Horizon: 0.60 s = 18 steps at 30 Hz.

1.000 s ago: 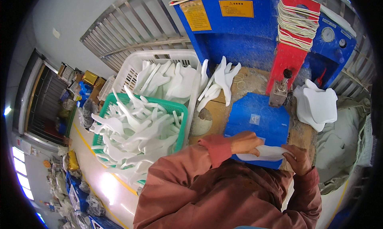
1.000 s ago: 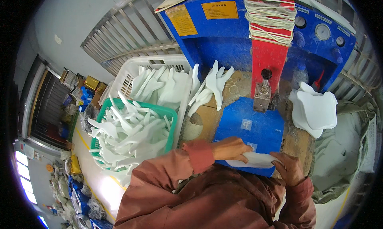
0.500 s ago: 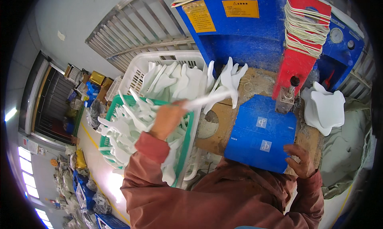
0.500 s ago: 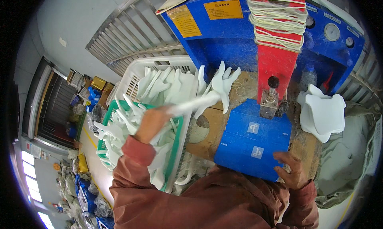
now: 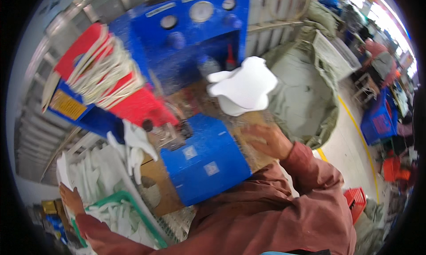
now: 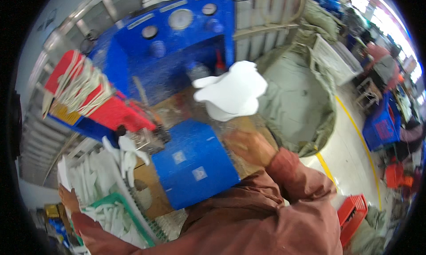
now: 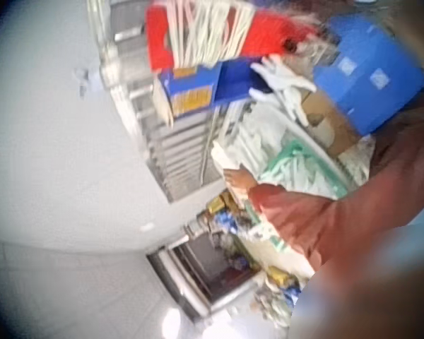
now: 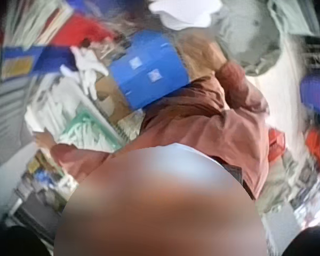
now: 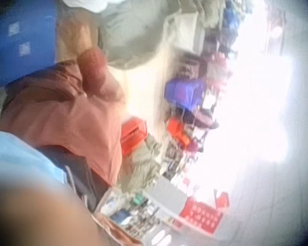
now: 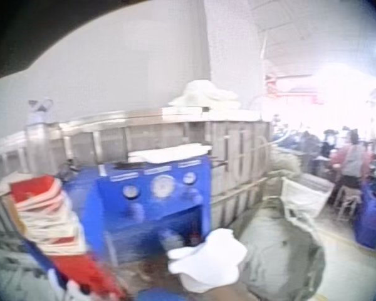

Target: The person retrieves white foam pieces from a large sack and places them on a blue cutting machine. They align each piece under the press, activate the machine to cut the foam, then remove the cut piece and place it into a nearby basket. The process repeats for multiple foam pieces.

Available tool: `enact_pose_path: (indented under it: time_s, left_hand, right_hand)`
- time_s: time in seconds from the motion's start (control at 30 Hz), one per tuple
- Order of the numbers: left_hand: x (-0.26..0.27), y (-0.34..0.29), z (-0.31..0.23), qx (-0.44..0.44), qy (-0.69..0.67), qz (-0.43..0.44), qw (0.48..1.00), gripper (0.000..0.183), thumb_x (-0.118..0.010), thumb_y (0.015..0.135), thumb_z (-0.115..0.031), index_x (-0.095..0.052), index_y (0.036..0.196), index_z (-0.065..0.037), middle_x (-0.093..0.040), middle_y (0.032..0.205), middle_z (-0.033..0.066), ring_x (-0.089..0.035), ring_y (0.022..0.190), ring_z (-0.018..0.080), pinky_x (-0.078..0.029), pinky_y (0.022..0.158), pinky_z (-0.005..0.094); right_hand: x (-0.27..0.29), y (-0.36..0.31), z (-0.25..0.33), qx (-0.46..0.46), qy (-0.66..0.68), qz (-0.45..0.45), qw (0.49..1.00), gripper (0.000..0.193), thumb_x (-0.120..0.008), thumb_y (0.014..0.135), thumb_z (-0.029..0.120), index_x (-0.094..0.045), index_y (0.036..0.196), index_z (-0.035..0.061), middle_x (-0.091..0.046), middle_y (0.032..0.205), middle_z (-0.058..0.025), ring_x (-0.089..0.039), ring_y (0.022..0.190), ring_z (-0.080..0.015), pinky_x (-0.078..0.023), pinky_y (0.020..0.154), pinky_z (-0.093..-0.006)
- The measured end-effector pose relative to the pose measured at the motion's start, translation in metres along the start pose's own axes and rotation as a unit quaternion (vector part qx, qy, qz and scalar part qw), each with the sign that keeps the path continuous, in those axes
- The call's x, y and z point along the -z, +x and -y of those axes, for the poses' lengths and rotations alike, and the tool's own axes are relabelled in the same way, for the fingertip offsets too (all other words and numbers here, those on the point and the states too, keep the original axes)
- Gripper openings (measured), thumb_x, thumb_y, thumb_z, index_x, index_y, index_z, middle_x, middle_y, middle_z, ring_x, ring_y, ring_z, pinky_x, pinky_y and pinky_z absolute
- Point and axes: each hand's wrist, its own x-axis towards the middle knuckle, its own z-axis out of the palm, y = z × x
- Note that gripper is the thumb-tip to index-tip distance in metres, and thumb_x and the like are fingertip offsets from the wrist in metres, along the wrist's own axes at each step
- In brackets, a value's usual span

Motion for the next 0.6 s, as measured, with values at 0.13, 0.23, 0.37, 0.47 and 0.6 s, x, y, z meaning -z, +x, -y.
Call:
enact_pose_path:
  time_s: [0.13,0.23,0.37,0.47,0.6]
  left_hand:
    - [0.055,-0.047,-0.07,-0.15,-0.212,0.074,0.963,0.063,-0.072,0.096,-0.014,-0.049,0.153,0.0,-0.055,0.152,0.0243,-0.054,0.138,0.0434,-0.045,0.113,0.0464]
    - [0.117,-0.098,-0.124,-0.231,-0.352,0.144,0.896,0.055,-0.074,0.091,-0.008,-0.059,0.143,0.003,-0.064,0.14,0.0259,-0.062,0.127,0.0436,-0.048,0.108,0.0449]
    - [0.188,-0.16,-0.183,-0.316,-0.496,0.203,0.783,0.049,-0.076,0.088,-0.008,-0.066,0.134,0.003,-0.069,0.129,0.0257,-0.066,0.119,0.0437,-0.05,0.105,0.0438]
    - [0.21,-0.195,-0.229,-0.333,-0.49,0.282,0.754,0.052,-0.078,0.087,-0.01,-0.066,0.135,0.002,-0.07,0.129,0.0246,-0.067,0.118,0.0418,-0.052,0.103,0.0434]
    - [0.22,-0.255,-0.289,-0.269,-0.654,0.39,0.589,0.055,-0.079,0.092,-0.017,-0.063,0.143,0.0,-0.071,0.134,0.0197,-0.068,0.124,0.0297,-0.052,0.105,0.039]
  right_hand:
    - [0.022,0.037,-0.023,0.018,-0.229,-0.151,0.961,0.055,-0.08,0.088,0.019,-0.065,0.14,0.0094,-0.061,0.142,-0.0167,-0.057,0.134,-0.0373,-0.048,0.109,-0.0489]
    - [0.016,0.065,-0.043,0.01,-0.279,-0.142,0.95,0.059,-0.083,0.085,0.024,-0.064,0.139,0.0105,-0.06,0.143,-0.016,-0.057,0.132,-0.0384,-0.047,0.11,-0.0496]
    - [0.011,0.076,-0.066,0.028,-0.255,-0.11,0.96,0.04,-0.078,0.092,0.025,-0.07,0.128,0.0094,-0.067,0.133,-0.0127,-0.065,0.12,-0.0376,-0.053,0.101,-0.0473]
    - [0.018,0.077,-0.073,0.009,-0.179,-0.152,0.972,0.025,-0.071,0.099,0.021,-0.074,0.118,0.0048,-0.074,0.119,-0.0158,-0.071,0.105,-0.0392,-0.058,0.09,-0.0452]
    - [0.044,0.08,-0.053,-0.114,-0.068,-0.306,0.943,0.021,-0.068,0.102,0.013,-0.074,0.117,0.0,-0.075,0.111,-0.0204,-0.073,0.095,-0.0403,-0.058,0.083,-0.0425]
